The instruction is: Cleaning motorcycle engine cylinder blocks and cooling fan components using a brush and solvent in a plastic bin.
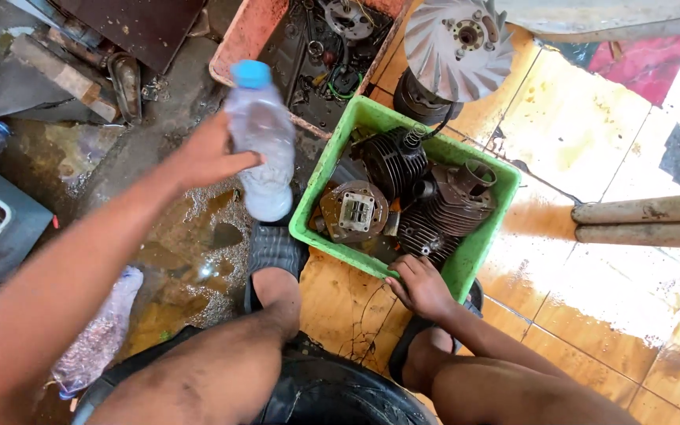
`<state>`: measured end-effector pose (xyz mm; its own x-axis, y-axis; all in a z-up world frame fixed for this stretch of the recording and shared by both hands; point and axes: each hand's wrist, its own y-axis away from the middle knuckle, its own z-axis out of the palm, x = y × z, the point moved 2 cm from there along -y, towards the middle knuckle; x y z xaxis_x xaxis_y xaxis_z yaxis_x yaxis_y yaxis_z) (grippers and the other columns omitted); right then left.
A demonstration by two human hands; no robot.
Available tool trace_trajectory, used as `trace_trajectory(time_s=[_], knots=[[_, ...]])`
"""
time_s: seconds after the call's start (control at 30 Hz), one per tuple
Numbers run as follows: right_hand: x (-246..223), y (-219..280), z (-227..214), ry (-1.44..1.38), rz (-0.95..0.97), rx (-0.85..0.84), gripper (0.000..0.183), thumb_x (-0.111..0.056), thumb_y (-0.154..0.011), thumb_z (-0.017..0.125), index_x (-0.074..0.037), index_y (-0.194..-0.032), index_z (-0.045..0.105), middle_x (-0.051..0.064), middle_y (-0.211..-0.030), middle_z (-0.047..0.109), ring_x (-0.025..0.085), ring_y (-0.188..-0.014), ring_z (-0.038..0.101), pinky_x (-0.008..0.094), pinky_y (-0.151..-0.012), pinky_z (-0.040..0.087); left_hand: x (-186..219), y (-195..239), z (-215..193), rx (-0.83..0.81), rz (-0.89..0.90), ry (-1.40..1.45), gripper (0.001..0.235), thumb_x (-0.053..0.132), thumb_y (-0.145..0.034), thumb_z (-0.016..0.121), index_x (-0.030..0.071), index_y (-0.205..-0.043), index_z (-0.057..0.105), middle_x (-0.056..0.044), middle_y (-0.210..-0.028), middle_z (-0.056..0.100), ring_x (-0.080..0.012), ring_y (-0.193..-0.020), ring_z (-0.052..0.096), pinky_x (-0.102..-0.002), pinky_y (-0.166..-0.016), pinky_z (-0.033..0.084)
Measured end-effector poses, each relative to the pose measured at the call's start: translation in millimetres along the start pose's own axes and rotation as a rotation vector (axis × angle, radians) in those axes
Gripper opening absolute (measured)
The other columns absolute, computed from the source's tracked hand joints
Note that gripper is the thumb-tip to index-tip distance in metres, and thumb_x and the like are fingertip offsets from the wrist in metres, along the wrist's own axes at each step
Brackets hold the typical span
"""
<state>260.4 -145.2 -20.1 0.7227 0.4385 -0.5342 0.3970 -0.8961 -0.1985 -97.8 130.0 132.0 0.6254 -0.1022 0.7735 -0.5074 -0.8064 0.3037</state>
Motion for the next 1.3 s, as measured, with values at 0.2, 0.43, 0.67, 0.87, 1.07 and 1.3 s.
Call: trace_trajectory(time_s=[0.2, 0.43, 0.67, 0.87, 1.07, 1.3], knots=[[1, -1, 3, 0.005, 0.052, -0.022, 0.023, -0.034, -0.102, 0.06, -0.012, -0.105, 0.065, 0.008, -0.095, 0.065, 0.031, -0.085, 0.071, 0.042, -0.083, 0.051, 81, -19, 14, -0.298, -0.028, -0.352, 0.086, 0.061, -0.094, 0.062, 0.002, -0.149, 0.033, -0.041, -0.133, 0.057, -0.0558, -0.129, 0.053, -0.063, -0.113, 0.04], [2, 0, 1, 0.007, 0.107, -0.021, 0.024, -0.035, -0.103, 0.059, -0.012, -0.106, 0.065, 0.008, -0.091, 0.064, 0.032, -0.081, 0.071, 0.043, -0.085, 0.051, 58, -10, 34, -0.521, -0.166, -0.273, 0.097, 0.074, -0.082, 0.062, 0.003, -0.147, 0.053, -0.03, -0.149, 0.053, -0.0489, -0.141, 0.046, -0.055, -0.124, 0.033], [9, 4, 2, 0.017, 0.188, -0.079, 0.021, -0.034, -0.101, 0.06, -0.015, -0.107, 0.065, 0.006, -0.094, 0.062, 0.031, -0.081, 0.071, 0.044, -0.085, 0.052, 50, -7, 69, -0.819, -0.21, -0.633, 0.087, 0.079, -0.083, 0.058, 0.012, -0.137, 0.066, -0.019, -0.132, 0.069, -0.0369, -0.128, 0.062, -0.049, -0.112, 0.048], [4, 1, 4, -0.032, 0.232, -0.133, 0.021, -0.032, -0.102, 0.059, -0.013, -0.109, 0.064, 0.008, -0.097, 0.062, 0.034, -0.083, 0.072, 0.047, -0.086, 0.052, 52, -16, 66, -0.744, -0.177, -0.804, 0.077, 0.076, -0.091, 0.056, 0.01, -0.127, 0.072, -0.016, -0.103, 0.076, -0.0312, -0.102, 0.073, -0.046, -0.092, 0.058], [7, 5, 8, -0.013, 0.209, -0.141, 0.021, -0.033, -0.103, 0.057, -0.015, -0.11, 0.064, 0.007, -0.098, 0.061, 0.033, -0.082, 0.071, 0.045, -0.085, 0.053, 53, -22, 87, -0.748, -0.068, -0.911, 0.074, 0.075, -0.09, 0.056, 0.006, -0.107, 0.079, -0.017, -0.096, 0.076, -0.0345, -0.096, 0.074, -0.05, -0.085, 0.06], [10, 4, 9, 0.016, 0.185, -0.128, 0.021, -0.036, -0.104, 0.057, -0.018, -0.11, 0.064, 0.004, -0.096, 0.06, 0.03, -0.079, 0.071, 0.043, -0.082, 0.053, 53, -27, 87, -0.689, -0.014, -0.962, 0.072, 0.072, -0.09, 0.061, 0.004, -0.096, 0.081, -0.018, -0.095, 0.077, -0.0359, -0.093, 0.075, -0.05, -0.081, 0.06]])
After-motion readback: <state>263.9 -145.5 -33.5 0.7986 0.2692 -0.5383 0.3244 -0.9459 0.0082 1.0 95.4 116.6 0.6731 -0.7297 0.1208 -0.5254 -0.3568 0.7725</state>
